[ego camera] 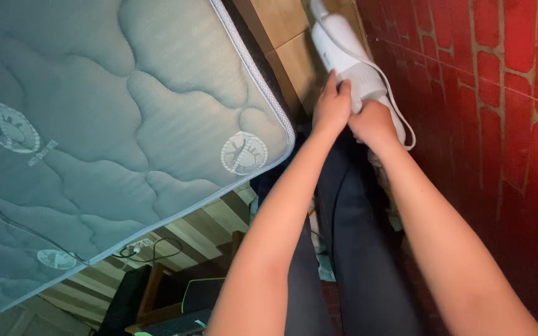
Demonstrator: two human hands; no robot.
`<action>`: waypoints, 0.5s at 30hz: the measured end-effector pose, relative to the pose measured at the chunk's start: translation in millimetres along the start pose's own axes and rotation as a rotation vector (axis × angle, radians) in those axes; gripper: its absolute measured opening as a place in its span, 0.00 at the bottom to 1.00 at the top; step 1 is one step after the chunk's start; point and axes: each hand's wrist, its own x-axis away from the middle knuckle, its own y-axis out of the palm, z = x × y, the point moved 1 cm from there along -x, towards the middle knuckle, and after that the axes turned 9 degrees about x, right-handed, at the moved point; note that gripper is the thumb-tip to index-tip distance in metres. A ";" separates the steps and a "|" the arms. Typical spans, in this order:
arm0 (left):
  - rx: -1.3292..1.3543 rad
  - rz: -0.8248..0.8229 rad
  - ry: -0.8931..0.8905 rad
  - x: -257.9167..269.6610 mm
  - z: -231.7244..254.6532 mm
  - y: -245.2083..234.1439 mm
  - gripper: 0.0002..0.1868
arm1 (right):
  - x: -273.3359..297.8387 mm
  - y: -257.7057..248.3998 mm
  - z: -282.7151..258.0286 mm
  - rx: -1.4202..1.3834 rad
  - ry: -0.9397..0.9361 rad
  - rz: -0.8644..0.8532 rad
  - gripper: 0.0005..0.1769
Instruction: Cleaning a mattress using a handheld vacuum cleaner.
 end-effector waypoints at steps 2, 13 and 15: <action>0.009 0.066 0.054 13.0 -20.8 0.8 0.36 | 6.5 4.7 6.9 0.113 -0.058 0.019 0.23; 0.027 0.135 0.052 81.6 -44.0 -7.2 0.35 | 56.7 13.6 15.7 0.347 -0.047 -0.096 0.29; 0.026 0.095 -0.037 89.6 -41.1 -7.0 0.35 | 68.5 9.2 15.3 0.345 0.019 -0.129 0.28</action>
